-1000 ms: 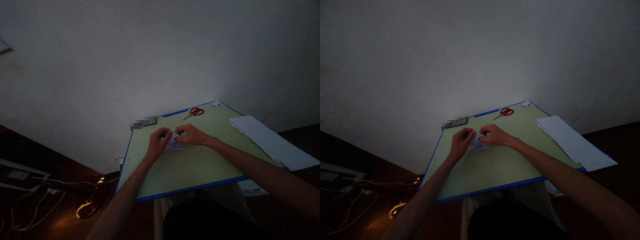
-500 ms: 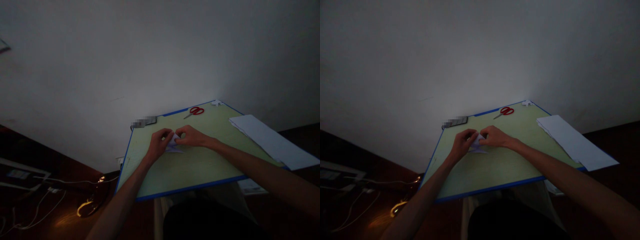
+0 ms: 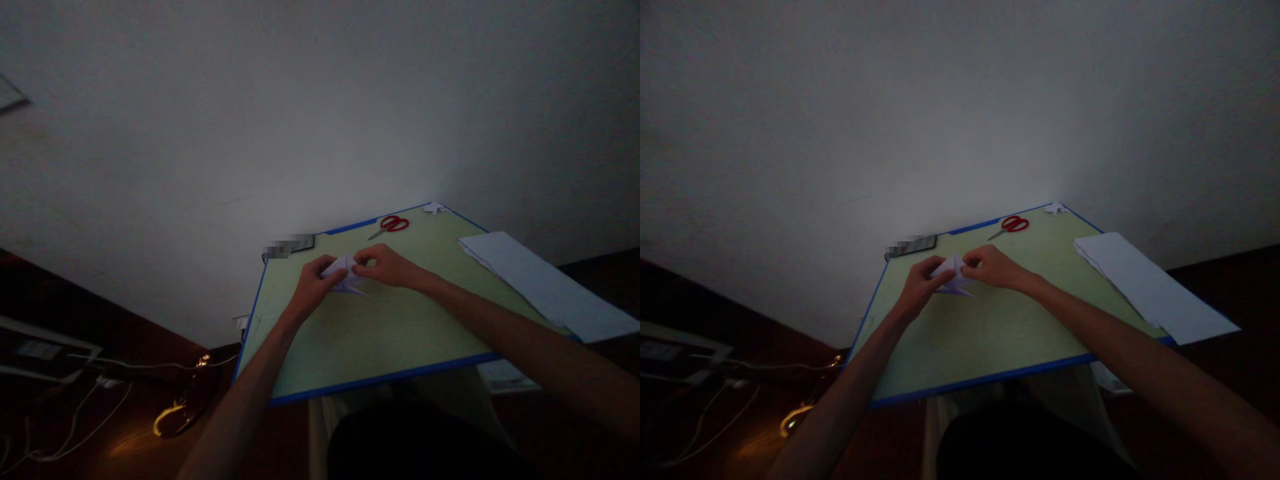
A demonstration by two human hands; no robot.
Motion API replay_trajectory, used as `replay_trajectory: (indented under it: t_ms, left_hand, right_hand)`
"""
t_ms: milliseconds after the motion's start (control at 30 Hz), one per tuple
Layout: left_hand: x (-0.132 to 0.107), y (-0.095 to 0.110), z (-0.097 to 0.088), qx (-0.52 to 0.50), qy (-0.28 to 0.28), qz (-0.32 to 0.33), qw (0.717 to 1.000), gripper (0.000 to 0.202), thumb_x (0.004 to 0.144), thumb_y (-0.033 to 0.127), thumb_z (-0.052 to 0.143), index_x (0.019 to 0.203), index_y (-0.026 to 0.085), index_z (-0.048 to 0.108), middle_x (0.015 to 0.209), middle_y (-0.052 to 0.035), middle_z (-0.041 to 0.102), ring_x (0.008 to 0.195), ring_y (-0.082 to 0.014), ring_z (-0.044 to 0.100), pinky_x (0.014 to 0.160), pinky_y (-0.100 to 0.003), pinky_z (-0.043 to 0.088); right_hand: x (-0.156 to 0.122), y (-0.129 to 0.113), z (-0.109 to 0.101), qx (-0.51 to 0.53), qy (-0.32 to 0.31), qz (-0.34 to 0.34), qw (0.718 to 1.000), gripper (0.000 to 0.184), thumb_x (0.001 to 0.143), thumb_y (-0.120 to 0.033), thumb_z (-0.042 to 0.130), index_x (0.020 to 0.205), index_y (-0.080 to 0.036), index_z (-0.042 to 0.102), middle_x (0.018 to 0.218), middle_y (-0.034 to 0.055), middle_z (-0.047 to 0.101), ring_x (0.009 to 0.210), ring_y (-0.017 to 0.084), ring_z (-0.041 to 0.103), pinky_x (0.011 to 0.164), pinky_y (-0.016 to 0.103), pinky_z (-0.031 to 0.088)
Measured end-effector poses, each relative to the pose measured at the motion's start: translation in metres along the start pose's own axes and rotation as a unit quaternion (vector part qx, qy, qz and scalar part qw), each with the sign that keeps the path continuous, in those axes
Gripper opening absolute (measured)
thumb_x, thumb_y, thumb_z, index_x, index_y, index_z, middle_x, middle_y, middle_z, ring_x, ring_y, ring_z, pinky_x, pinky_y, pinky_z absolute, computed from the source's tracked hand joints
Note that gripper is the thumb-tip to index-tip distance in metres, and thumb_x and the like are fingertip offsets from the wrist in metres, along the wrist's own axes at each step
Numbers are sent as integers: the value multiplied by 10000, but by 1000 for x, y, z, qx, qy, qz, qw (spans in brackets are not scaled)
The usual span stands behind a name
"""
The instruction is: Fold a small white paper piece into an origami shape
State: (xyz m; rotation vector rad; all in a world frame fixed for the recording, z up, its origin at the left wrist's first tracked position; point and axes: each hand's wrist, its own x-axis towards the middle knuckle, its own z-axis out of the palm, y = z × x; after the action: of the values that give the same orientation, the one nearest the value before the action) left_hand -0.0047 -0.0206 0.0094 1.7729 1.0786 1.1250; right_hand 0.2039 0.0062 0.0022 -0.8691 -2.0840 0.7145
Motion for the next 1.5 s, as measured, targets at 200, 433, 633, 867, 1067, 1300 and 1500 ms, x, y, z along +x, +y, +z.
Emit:
replay_trajectory:
  t_ms: [200, 433, 633, 867, 1067, 1300, 1500]
  left_hand:
    - [1, -3, -6, -29, -27, -60, 997, 237, 761, 374, 726, 811, 143, 732, 710, -14, 667, 651, -162, 608, 605, -261, 462]
    - [0, 4, -10, -89, -58, -59, 993, 562, 626, 340, 902, 1130, 162, 727, 933, -97, 751, 776, -202, 692, 673, -292, 562]
    - [1, 2, -1, -98, 26, -40, 994, 344, 641, 360, 910, 839, 139, 736, 754, -42, 717, 651, -142, 629, 610, -255, 507]
    - [4, -8, -1, -161, 14, -99, 982, 338, 635, 344, 905, 841, 120, 759, 797, -77, 747, 676, -165, 656, 648, -288, 514]
    - [0, -3, -1, -53, 12, -82, 995, 327, 672, 382, 867, 807, 101, 768, 687, -35, 697, 604, -126, 578, 581, -242, 416]
    - [-1, -1, -8, 24, -43, -55, 997, 331, 723, 436, 823, 754, 118, 735, 659, -18, 663, 578, -116, 544, 541, -230, 376]
    - [-1, -5, -10, 19, -70, -56, 996, 325, 730, 421, 808, 787, 111, 730, 670, -21, 665, 583, -120, 560, 542, -228, 398]
  right_hand:
    - [0, 1, 0, 5, 31, 10, 999, 204, 804, -319, 610, 704, -168, 703, 676, 19, 692, 653, 163, 596, 644, 271, 441]
    - [4, 10, -5, 16, 50, 28, 998, 275, 813, -360, 579, 613, -171, 602, 598, -13, 546, 580, 130, 477, 578, 270, 361]
    - [3, 0, -3, 56, 47, 34, 997, 229, 803, -364, 607, 698, -168, 663, 679, 13, 642, 651, 156, 559, 635, 282, 425]
    - [1, -3, 1, 63, 62, 25, 996, 218, 795, -357, 624, 724, -163, 694, 721, 38, 701, 701, 180, 626, 686, 298, 486]
    - [-1, 1, 6, 67, 29, 39, 997, 214, 770, -349, 674, 787, -144, 733, 757, 48, 730, 715, 188, 657, 707, 311, 521]
    - [-5, 0, 6, 50, 6, 47, 998, 219, 742, -312, 695, 836, -129, 771, 807, 57, 761, 742, 198, 677, 704, 301, 530]
    - [-5, -4, 7, 41, -16, 61, 997, 223, 719, -265, 668, 825, -109, 787, 787, 60, 767, 746, 210, 692, 691, 287, 522]
